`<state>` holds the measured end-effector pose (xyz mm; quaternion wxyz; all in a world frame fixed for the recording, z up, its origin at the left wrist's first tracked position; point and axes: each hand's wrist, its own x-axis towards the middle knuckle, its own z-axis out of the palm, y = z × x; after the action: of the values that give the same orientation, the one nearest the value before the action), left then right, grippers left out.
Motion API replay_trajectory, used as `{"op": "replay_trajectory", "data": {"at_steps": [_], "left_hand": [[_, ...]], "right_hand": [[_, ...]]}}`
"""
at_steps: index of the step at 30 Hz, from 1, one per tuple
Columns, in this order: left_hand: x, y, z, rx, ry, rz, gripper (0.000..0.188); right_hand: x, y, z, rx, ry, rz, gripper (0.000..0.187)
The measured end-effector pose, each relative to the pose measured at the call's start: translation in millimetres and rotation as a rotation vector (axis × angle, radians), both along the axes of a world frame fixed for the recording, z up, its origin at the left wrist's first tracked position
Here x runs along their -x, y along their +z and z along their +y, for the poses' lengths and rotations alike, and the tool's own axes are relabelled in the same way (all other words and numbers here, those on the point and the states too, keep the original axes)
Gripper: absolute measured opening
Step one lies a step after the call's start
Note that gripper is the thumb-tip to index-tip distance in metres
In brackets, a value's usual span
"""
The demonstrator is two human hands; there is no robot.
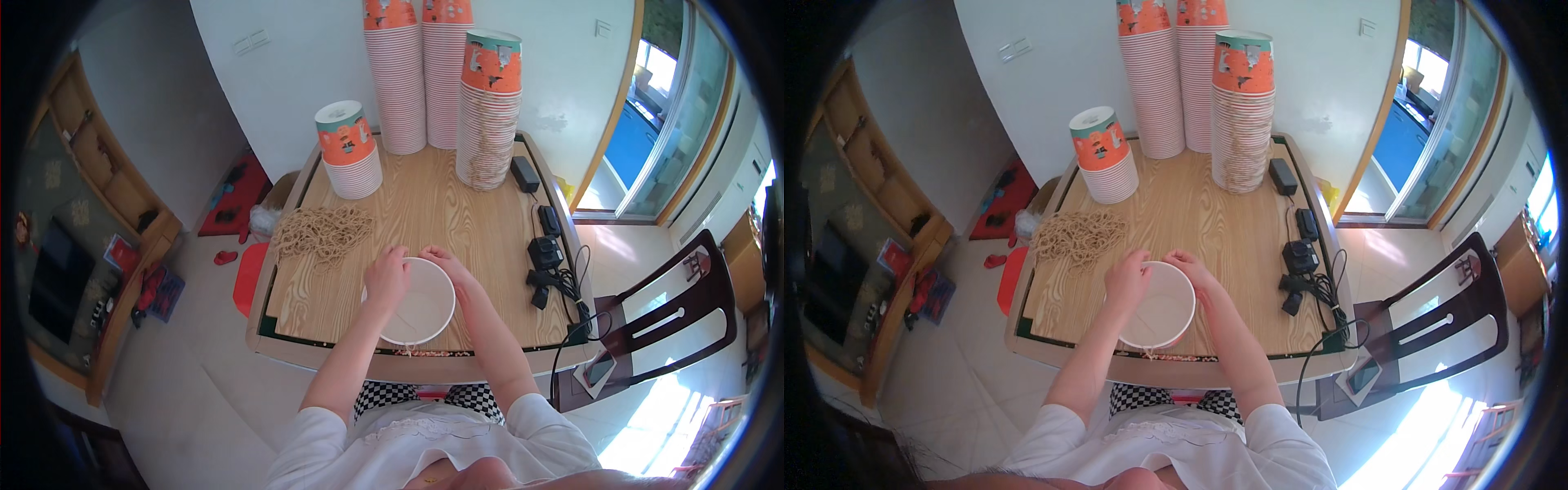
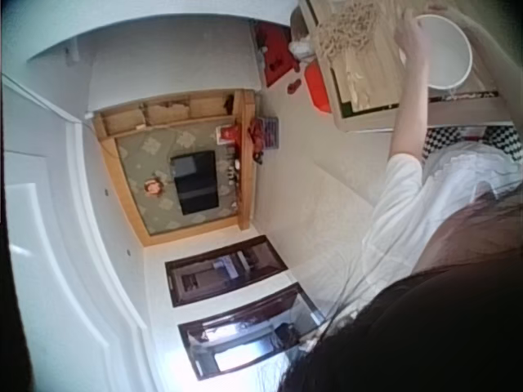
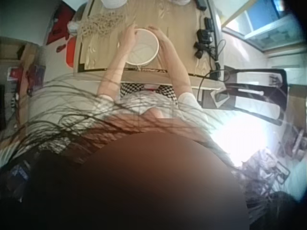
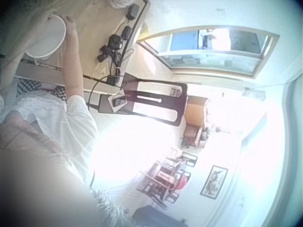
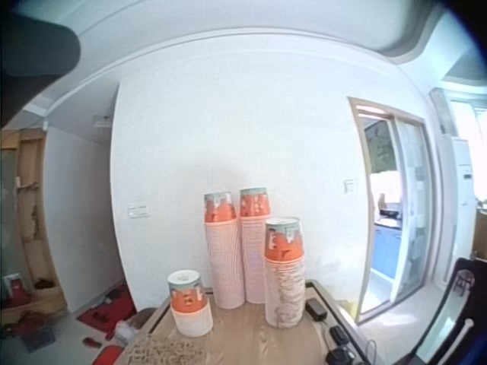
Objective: Attaching rubber bands to paper cups and stacking them.
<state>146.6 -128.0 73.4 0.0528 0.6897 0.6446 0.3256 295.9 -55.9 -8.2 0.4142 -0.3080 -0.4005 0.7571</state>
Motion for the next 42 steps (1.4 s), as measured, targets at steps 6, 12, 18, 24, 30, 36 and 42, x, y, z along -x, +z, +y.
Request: {"op": "replay_trajectory", "data": {"at_steps": [6, 12, 18, 24, 30, 36, 42], "left_hand": [[10, 3, 17, 0.117, -0.051, 0.132, 0.011], [6, 11, 28, 0.146, -0.092, 0.182, 0.012], [0, 7, 48, 0.153, -0.122, 0.109, 0.012], [-7, 9, 79, 0.188, -0.191, 0.151, 0.013], [-8, 5, 117, 0.269, -0.221, 0.063, 0.018], [32, 14, 158, 0.504, -0.739, -0.526, 0.021], [42, -36, 200, 0.689, -1.083, -1.008, 0.008]], "right_hand": [[-6, 7, 10, -0.149, 0.040, -0.052, 0.006], [-18, 25, 15, -0.158, 0.107, -0.189, 0.016], [-43, 56, 37, -0.505, 0.207, -0.732, 0.015], [-55, 75, 72, -0.709, 0.339, -0.976, 0.016], [-57, 89, 114, -0.745, 0.508, -1.043, 0.016], [-51, 102, 126, -0.772, 0.640, -1.051, 0.013], [-47, 105, 132, -0.790, 0.579, -0.874, 0.012]]}}
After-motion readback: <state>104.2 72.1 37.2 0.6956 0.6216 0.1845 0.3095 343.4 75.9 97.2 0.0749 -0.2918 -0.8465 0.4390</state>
